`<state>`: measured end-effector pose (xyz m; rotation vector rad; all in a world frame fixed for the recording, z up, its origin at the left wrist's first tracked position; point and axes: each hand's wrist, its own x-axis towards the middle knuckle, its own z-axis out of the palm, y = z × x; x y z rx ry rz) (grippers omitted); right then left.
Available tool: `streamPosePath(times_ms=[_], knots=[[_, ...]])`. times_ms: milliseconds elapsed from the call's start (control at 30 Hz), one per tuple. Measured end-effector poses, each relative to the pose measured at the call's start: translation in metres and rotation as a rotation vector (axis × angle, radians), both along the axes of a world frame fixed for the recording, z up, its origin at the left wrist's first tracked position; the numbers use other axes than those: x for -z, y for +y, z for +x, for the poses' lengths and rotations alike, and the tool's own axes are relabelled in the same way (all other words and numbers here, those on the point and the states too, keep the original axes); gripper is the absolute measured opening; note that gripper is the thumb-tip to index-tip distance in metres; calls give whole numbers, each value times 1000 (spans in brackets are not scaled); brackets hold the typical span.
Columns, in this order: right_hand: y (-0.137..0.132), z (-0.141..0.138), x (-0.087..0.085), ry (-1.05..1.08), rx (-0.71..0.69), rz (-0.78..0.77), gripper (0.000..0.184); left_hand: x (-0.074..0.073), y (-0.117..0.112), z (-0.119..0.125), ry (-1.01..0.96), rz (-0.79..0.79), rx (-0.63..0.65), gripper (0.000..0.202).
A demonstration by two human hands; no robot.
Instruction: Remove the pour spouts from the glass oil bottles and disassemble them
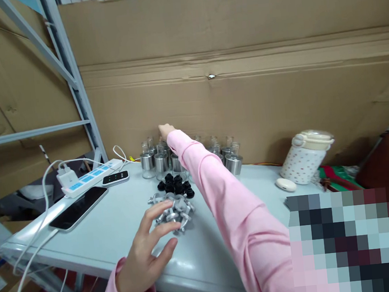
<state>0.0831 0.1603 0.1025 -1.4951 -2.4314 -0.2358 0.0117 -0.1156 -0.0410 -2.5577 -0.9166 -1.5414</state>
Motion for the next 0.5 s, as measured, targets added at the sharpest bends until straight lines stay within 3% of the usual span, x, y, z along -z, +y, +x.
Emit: streamPosePath(times_ms=[100,167,233,300,400,500], knots=[[-6,9,-30,69,-17,67,41,-1,-2,-1,-48,11,32,23],[-16,21,-56,150,-16,151,55,-2,-4,-1,-103,30,51,25],[-33,37,-78,451,-87,256,64,-2,-6,1,-163,40,42,28],[-59,55,-88,726,-202,290,58,0,-9,6,-204,39,20,32],[-112,80,-73,1046,-401,274,35,6,-11,14,-256,67,-26,37],[-170,94,-36,1225,-489,141,22,10,-10,23,-303,110,-133,45]])
